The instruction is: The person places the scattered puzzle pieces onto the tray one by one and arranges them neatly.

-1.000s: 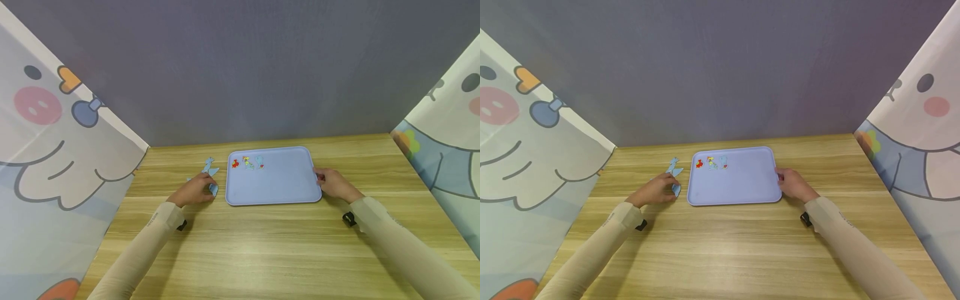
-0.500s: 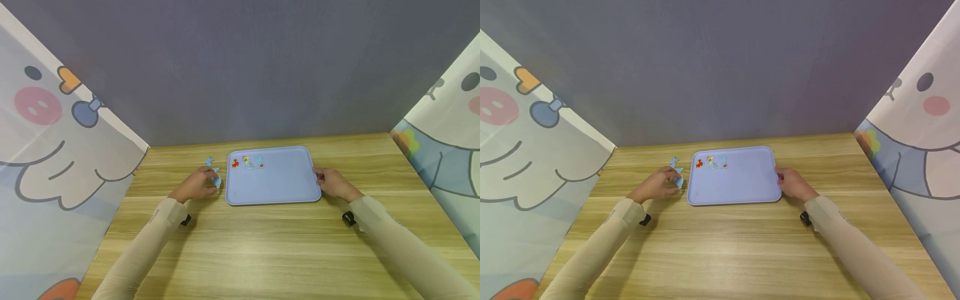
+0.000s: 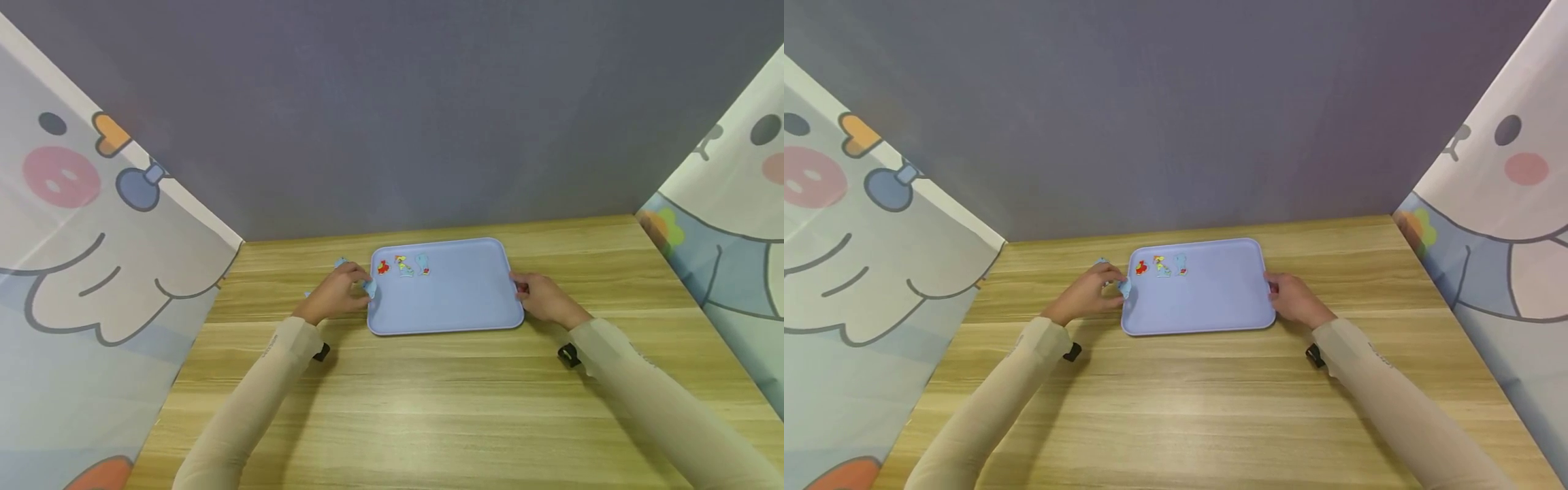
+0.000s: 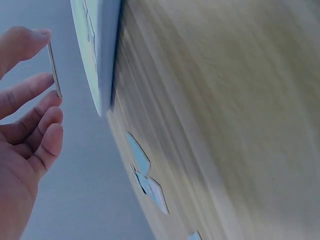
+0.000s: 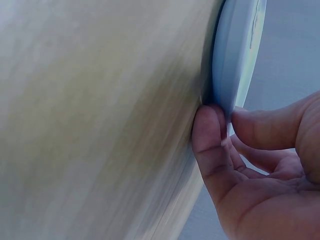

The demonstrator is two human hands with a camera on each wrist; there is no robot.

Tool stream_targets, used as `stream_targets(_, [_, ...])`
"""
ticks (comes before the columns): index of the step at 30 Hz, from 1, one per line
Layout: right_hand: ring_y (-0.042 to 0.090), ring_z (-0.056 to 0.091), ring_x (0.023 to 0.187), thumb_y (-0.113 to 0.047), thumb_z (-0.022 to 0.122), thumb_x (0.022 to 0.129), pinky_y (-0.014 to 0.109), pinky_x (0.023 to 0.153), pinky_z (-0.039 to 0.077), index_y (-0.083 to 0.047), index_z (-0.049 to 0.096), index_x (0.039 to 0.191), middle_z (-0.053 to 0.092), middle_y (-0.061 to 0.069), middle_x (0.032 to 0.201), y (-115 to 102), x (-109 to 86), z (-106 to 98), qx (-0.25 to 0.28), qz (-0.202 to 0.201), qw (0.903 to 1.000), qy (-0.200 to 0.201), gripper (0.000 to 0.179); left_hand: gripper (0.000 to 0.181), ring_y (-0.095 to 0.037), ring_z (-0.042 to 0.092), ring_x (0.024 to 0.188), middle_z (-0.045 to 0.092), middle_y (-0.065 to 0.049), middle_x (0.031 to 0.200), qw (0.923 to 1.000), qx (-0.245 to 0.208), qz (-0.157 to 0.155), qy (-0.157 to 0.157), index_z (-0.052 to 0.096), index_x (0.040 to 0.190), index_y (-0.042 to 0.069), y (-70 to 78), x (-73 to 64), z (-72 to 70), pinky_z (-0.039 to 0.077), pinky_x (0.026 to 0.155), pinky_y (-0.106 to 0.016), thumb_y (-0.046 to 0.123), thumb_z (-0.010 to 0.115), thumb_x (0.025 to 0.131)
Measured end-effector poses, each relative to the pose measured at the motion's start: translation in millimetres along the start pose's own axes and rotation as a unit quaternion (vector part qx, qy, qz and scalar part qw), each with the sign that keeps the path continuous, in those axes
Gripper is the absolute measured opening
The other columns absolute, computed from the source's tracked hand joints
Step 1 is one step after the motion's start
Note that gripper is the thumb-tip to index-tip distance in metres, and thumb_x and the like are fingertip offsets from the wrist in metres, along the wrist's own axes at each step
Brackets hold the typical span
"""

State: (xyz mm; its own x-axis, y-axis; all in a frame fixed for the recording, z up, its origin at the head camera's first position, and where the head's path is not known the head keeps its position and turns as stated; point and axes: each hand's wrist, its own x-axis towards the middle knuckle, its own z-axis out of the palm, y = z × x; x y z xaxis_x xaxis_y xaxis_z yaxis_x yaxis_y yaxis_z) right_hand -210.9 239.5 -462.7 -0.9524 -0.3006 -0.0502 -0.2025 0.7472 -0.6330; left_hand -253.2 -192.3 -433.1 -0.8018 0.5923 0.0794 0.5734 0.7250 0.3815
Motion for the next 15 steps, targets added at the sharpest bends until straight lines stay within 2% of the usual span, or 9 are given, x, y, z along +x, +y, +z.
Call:
stream_targets(8, [0.026, 0.051, 0.079, 0.006, 0.054, 0.088, 0.036, 0.068, 0.045, 0.017, 0.041, 0.132, 0.055, 0.013, 0.085, -1, 1.8, 1, 0.003, 0.008, 1.0000, -0.001, 0.047, 0.035, -0.018, 0.050, 0.102, 0.055, -0.005, 0.111, 0.9997, 0.001, 0.024, 0.003, 0.067, 0.108, 0.004, 4.4, 13.2, -1.4, 0.044, 0.089, -0.031, 0.022, 0.077, 0.079])
stream_targets(15, [0.027, 0.051, 0.081, 0.006, 0.054, 0.088, 0.038, 0.070, 0.045, 0.017, 0.040, 0.132, 0.055, 0.014, 0.087, -2, 0.8, 0, 0.002, 0.011, 0.9999, -0.004, 0.047, 0.036, -0.017, 0.049, 0.105, 0.054, -0.003, 0.112, 0.9998, 0.001, 0.020, -0.003, 0.066, 0.109, 0.006, 19.4, 25.9, -5.6, 0.043, 0.090, -0.031, 0.024, 0.075, 0.080])
